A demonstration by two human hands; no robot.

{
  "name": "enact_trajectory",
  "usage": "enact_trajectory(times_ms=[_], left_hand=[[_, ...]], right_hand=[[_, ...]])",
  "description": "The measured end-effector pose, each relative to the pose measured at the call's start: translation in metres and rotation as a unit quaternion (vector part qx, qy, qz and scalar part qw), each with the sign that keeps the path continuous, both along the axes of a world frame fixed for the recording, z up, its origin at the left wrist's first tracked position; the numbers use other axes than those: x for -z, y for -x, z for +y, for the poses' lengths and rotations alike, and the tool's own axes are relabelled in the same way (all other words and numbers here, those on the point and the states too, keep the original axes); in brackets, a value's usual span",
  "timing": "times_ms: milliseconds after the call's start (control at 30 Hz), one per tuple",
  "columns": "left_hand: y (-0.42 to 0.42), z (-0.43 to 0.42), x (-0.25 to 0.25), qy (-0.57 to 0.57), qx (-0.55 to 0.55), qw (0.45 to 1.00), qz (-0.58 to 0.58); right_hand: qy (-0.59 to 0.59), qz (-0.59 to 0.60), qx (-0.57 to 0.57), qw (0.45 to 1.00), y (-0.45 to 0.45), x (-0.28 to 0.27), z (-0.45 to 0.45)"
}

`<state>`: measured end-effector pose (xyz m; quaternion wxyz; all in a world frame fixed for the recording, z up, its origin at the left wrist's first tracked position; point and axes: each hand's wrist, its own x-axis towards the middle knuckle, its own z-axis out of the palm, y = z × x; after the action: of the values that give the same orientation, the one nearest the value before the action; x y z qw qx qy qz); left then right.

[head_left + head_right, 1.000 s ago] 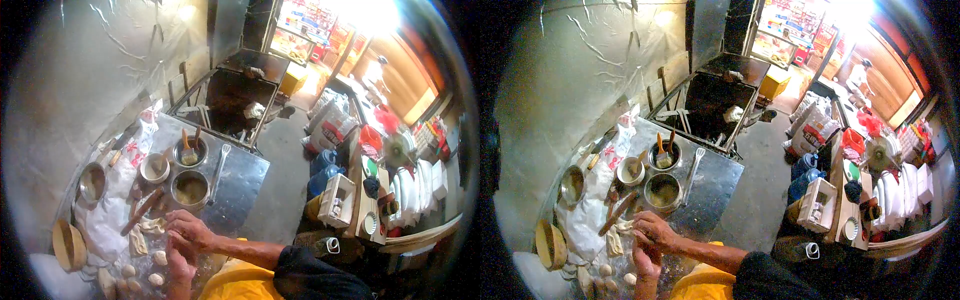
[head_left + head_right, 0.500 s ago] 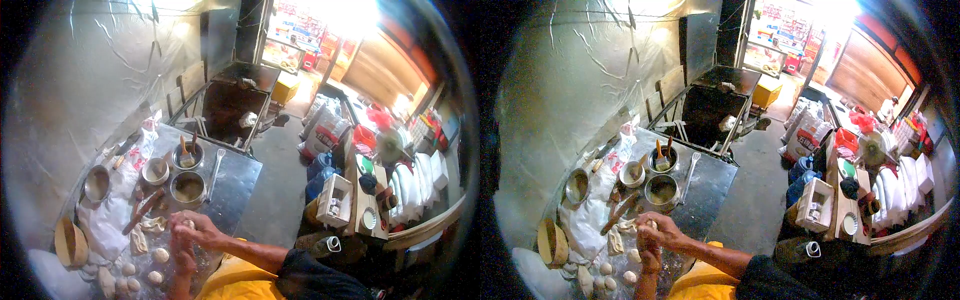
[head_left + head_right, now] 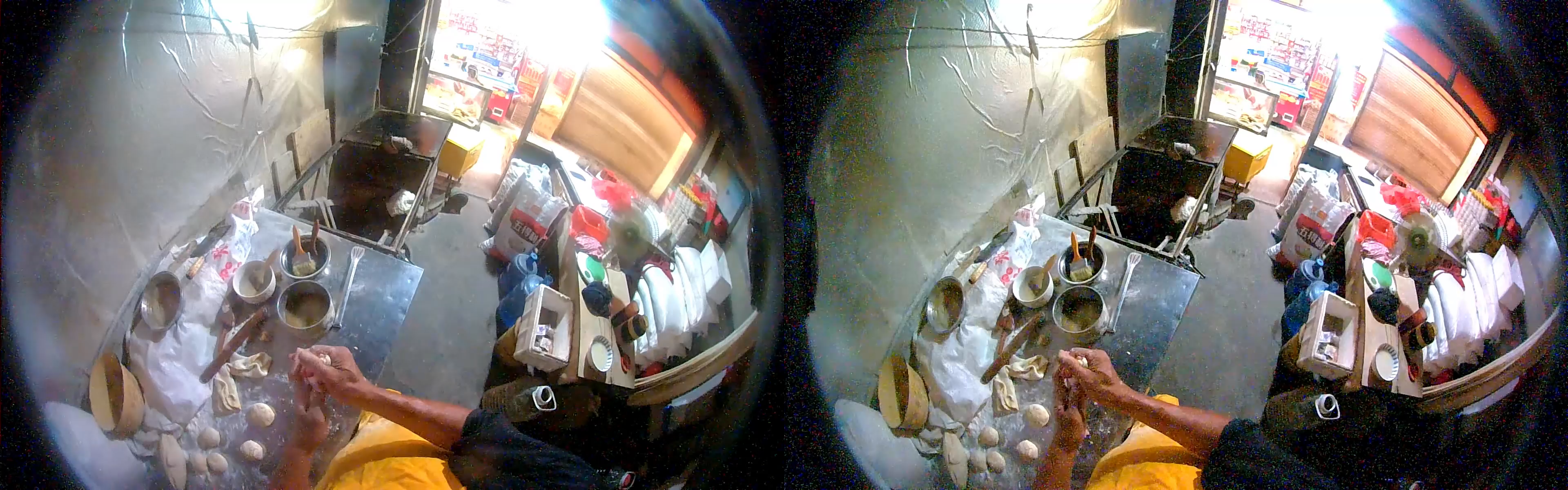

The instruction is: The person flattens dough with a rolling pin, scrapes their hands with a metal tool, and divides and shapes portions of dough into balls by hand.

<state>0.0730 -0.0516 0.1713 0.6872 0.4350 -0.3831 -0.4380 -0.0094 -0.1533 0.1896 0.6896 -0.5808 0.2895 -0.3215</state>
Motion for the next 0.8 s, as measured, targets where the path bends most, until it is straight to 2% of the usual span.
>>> enact_trajectory(times_ms=[33, 67, 167, 200, 233, 300, 367, 400, 433, 467, 500, 533, 600, 633, 667, 700, 767, 800], left_hand=[[0.0, 0.001, -0.005, -0.008, -0.004, 1.0, -0.006], [-0.002, -0.003, -0.008, -0.04, -0.007, 0.996, 0.081], [0.006, -0.006, 0.021, -0.063, -0.016, 0.997, 0.052], [0.006, -0.006, 0.039, -0.067, -0.027, 0.993, 0.096], [0.002, -0.004, 0.033, -0.067, -0.026, 0.993, 0.097], [-0.007, -0.001, 0.021, -0.148, -0.016, 0.984, 0.096], [-0.017, -0.006, 0.019, -0.133, -0.015, 0.988, 0.074], [-0.024, -0.004, 0.02, -0.118, -0.014, 0.992, 0.049], [-0.035, -0.001, 0.033, -0.128, -0.005, 0.983, 0.13], [-0.043, 0.003, 0.034, -0.103, 0.039, 0.987, 0.118], [-0.051, 0.008, 0.034, -0.082, 0.076, 0.988, 0.109], [-0.054, 0.013, 0.026, -0.115, 0.086, 0.98, 0.135], [-0.055, 0.017, 0.019, -0.187, 0.085, 0.964, 0.168], [-0.052, 0.021, 0.023, -0.227, 0.079, 0.955, 0.172], [-0.048, 0.025, 0.033, -0.217, 0.064, 0.957, 0.182], [-0.046, 0.024, 0.041, -0.2, 0.054, 0.96, 0.186], [-0.044, 0.021, 0.042, -0.2, 0.027, 0.957, 0.207], [-0.042, 0.02, 0.045, -0.222, 0.022, 0.952, 0.21]], right_hand=[[-0.023, -0.008, -0.03, 0.999, 0.002, -0.004, 0.001], [-0.026, -0.006, -0.031, 0.999, 0.002, -0.007, 0.004], [-0.051, 0.001, -0.018, 0.999, 0.001, -0.006, 0.01], [-0.048, 0.006, 0.003, 0.999, -0.002, 0.002, 0.01], [-0.048, 0.012, 0.026, 0.998, -0.004, 0.01, 0.012], [-0.048, 0.029, 0.031, 0.998, -0.01, 0.026, 0.009], [-0.101, -0.025, -0.046, 0.993, -0.014, 0.043, 0.009], [-0.225, -0.067, -0.083, 0.968, -0.013, 0.049, 0.011], [-0.176, -0.048, -0.125, 0.975, -0.005, 0.039, 0.01], [0.173, -0.05, -0.18, 0.967, 0.0, 0.044, -0.01], [0.326, 0.078, -0.129, 0.933, 0.012, 0.04, -0.009], [0.321, 0.083, -0.155, 0.93, 0.019, 0.018, -0.013], [0.259, 0.16, -0.247, 0.92, 0.024, 0.01, -0.017], [0.305, 0.148, -0.255, 0.905, 0.022, 0.01, -0.015], [0.36, 0.137, -0.263, 0.885, 0.021, 0.007, -0.015], [0.353, 0.129, -0.281, 0.883, 0.019, 0.01, -0.015], [0.284, 0.185, -0.254, 0.906, 0.019, 0.013, -0.014], [0.284, 0.206, -0.258, 0.9, 0.017, 0.009, -0.014]])
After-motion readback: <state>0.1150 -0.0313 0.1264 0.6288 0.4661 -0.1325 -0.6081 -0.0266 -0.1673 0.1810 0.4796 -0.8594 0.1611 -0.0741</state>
